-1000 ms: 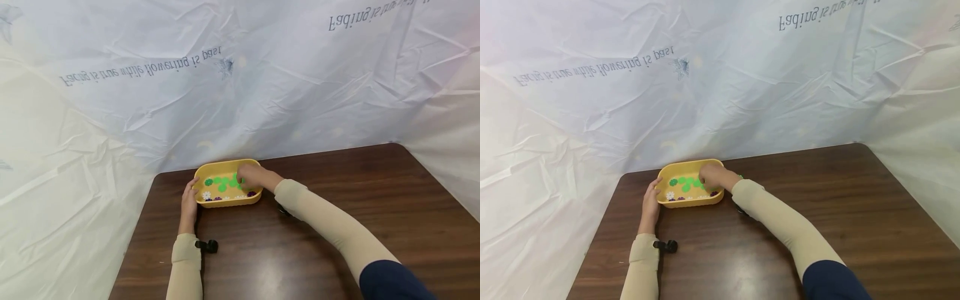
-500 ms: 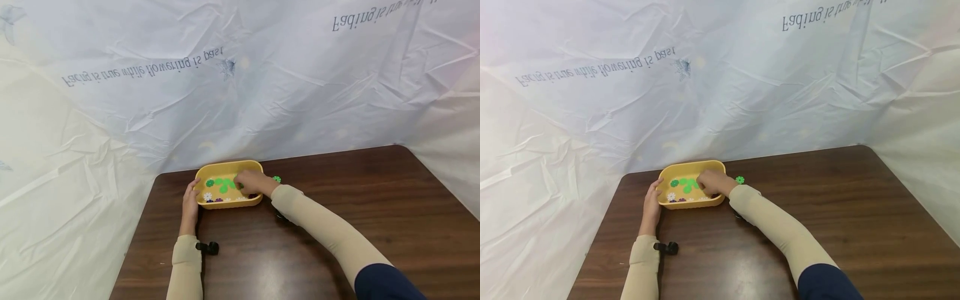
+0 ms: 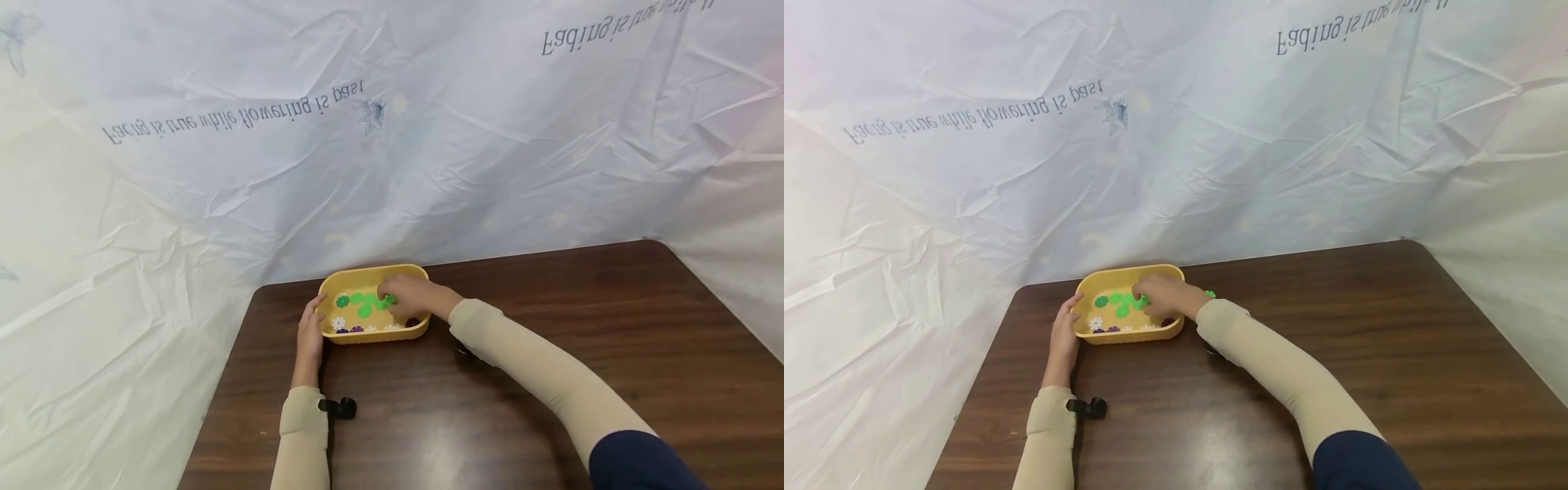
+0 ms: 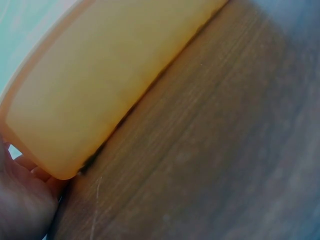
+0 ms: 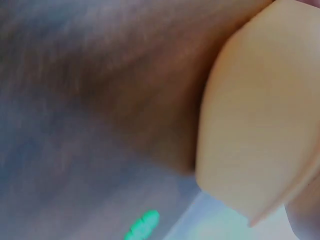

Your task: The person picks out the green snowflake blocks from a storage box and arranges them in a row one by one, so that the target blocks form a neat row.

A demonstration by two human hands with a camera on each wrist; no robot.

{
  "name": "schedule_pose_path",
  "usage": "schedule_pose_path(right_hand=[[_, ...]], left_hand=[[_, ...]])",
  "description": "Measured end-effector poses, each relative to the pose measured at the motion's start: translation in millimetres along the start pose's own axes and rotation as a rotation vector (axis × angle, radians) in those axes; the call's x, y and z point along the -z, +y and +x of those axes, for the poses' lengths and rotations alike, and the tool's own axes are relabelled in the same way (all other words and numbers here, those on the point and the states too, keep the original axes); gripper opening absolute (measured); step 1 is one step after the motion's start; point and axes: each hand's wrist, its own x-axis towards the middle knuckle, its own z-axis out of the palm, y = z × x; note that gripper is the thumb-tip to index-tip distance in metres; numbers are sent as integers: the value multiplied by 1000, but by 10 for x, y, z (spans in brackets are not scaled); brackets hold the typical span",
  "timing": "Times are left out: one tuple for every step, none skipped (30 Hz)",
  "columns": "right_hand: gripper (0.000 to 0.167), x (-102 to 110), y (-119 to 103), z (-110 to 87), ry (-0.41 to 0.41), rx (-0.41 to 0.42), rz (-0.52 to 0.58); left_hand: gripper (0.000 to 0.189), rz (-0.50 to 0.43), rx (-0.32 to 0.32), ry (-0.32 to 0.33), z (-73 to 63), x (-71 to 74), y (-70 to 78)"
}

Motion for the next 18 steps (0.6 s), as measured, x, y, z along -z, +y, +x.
schedule_pose_path(right_hand=[[32, 24, -4, -6, -4, 5, -10], [33, 49, -8, -15, -6, 8, -23], [33, 74, -12, -24, -5, 11, -38], [33, 101, -21, -49, -5, 13, -55], [33, 127, -28, -76, -5, 11, -74], [33, 151, -35, -102, -3, 12, -89], [33, 175, -44, -128, -3, 15, -101], [32, 193, -51, -154, -1, 18, -114], [32, 212, -57, -181, -1, 20, -124], [32, 229, -62, -209, -3, 22, -130], [31, 244, -64, -236, -8, 24, -138], [31, 257, -63, -264, -10, 27, -145], [31, 270, -60, -289, -11, 30, -152], [31, 280, -52, -310, -13, 33, -160], [31, 293, -42, -332, -15, 34, -165], [31, 303, -31, -351, -16, 33, -172], [30, 313, -18, -370, -15, 33, -178], [30, 324, -7, -391, -14, 32, -183]], left_hand=[[53, 4, -1, 1, 5, 7, -3], [53, 7, -5, 1, 12, 11, -5], [54, 4, -10, 0, 21, 16, -9], [54, 1, -15, 0, 23, 13, -15], [54, -4, -22, 0, 27, 9, -19], [54, -8, -28, -1, 29, 6, -21], [55, -10, -31, -1, 32, 5, -27], [55, -11, -31, -2, 34, 3, -31], [55, -13, -26, -2, 33, 2, -35], [55, -9, -20, -3, 32, 1, -40], [55, -6, -14, -6, 30, 2, -44], [55, -5, -8, -8, 26, 1, -49], [55, -3, -4, -9, 21, 2, -53], [55, -4, -2, -9, 17, 2, -54], [56, -9, -1, -9, 15, 1, -54], [56, -8, -4, -9, 16, -1, -51], [56, -10, -7, -8, 15, -3, -49], [56, -12, -9, -8, 15, -5, -47]])
